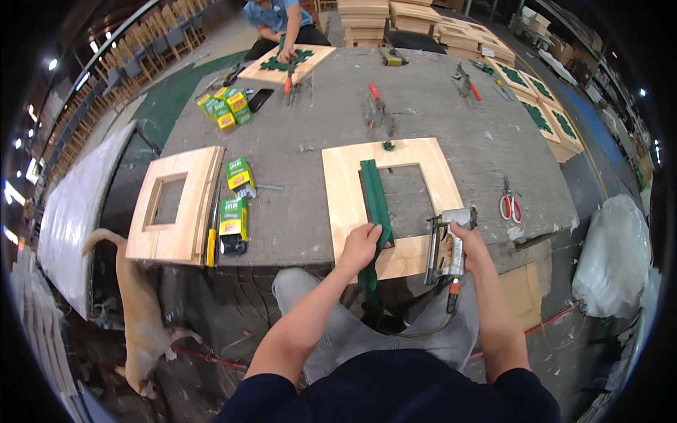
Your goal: The person weaves green plastic strips into a wooden frame to create a basket base. They use a staple gun to secure the strips in place and a hammer to adjust the weave. The person works on multiple frames, completing one and starting another.
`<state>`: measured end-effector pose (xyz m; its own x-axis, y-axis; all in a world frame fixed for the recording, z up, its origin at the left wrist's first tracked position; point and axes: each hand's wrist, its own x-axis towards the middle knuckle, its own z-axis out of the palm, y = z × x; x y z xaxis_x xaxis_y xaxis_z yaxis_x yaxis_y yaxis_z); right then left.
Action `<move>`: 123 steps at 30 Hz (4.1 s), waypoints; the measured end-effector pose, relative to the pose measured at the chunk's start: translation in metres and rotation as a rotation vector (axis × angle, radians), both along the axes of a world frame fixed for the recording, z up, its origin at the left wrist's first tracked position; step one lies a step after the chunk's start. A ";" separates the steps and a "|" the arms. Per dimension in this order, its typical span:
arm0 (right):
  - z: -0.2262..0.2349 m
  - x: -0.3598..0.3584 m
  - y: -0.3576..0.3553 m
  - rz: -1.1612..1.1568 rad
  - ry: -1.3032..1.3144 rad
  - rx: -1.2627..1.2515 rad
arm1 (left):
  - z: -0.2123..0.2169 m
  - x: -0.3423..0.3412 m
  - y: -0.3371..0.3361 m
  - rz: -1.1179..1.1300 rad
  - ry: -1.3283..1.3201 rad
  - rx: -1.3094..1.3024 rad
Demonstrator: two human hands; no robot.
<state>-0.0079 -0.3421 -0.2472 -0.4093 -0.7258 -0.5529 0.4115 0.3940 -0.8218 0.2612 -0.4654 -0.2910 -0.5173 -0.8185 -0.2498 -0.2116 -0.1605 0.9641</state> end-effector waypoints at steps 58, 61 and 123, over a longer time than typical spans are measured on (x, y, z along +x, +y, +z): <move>0.025 -0.013 -0.041 1.528 1.681 -0.335 | 0.063 -0.011 0.011 0.149 0.053 0.372; 0.024 -0.008 -0.043 1.536 1.678 -0.400 | 0.061 -0.001 0.010 0.144 0.042 0.363; 0.025 0.102 0.039 0.738 0.218 -0.639 | 0.177 0.014 0.085 0.257 0.662 -0.121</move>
